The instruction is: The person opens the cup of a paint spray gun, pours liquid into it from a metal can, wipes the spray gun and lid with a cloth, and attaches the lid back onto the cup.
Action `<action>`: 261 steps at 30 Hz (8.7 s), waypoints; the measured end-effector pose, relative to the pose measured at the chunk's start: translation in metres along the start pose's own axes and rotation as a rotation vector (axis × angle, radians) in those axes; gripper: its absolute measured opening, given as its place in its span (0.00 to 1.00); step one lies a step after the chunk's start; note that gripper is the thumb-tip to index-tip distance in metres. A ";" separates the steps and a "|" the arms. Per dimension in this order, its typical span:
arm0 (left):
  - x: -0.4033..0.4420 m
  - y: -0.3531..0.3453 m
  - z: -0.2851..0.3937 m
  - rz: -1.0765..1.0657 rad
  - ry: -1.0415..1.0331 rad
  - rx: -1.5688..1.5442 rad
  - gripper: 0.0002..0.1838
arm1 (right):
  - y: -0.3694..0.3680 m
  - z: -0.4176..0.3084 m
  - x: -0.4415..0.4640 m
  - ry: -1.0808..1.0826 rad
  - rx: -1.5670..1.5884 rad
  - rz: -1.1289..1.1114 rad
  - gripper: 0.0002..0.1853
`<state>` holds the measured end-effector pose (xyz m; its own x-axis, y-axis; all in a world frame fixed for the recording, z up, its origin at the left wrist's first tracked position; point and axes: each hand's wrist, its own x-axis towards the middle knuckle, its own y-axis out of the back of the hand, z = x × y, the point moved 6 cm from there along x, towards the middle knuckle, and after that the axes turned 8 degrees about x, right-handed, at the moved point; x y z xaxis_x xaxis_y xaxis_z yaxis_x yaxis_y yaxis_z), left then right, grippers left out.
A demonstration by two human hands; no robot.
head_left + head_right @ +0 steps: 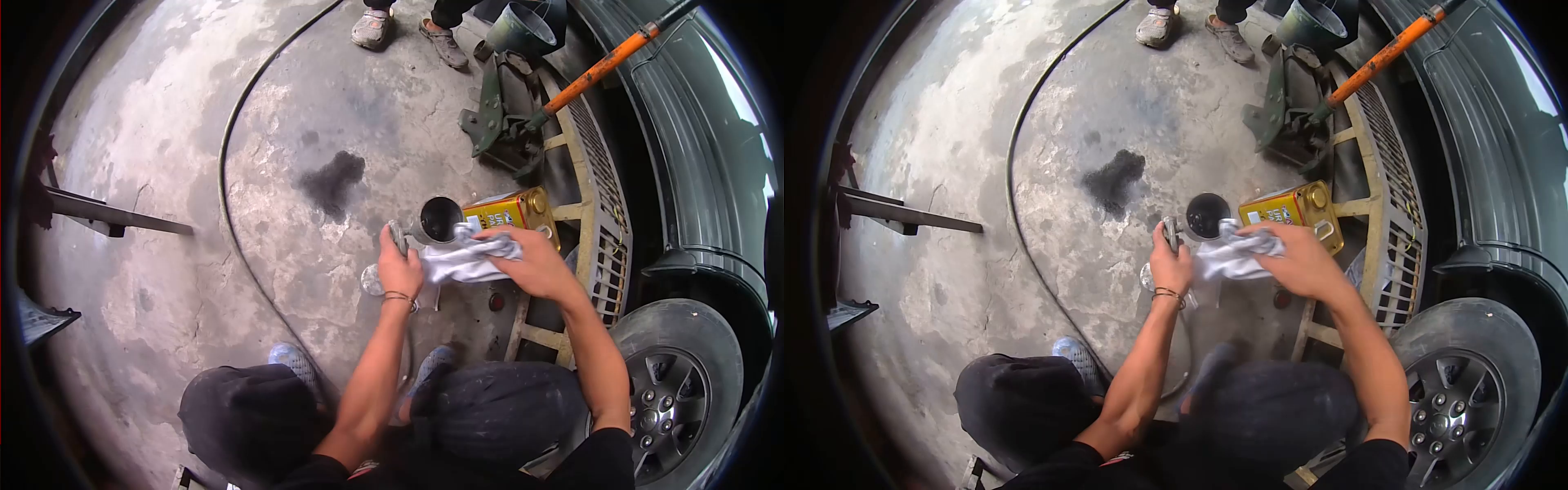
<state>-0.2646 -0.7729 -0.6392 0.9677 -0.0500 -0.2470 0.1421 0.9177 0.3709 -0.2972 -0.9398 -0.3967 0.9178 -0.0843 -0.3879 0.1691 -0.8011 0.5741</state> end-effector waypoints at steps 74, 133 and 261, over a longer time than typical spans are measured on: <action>-0.002 0.051 -0.033 -0.262 0.270 -0.047 0.34 | -0.011 0.300 -0.016 0.358 0.849 0.878 0.37; -0.036 0.035 0.020 0.111 -0.270 -0.010 0.42 | 0.010 -0.075 -0.089 0.868 -1.213 0.709 0.40; 0.008 0.029 0.088 0.082 -0.126 0.037 0.30 | -0.026 -0.002 0.105 0.007 -0.744 -0.640 0.14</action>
<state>-0.2348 -0.7811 -0.5518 0.9945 -0.0269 -0.1013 0.0671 0.9059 0.4182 -0.2044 -0.9272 -0.4510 0.5758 0.2407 -0.7813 0.8163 -0.1160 0.5659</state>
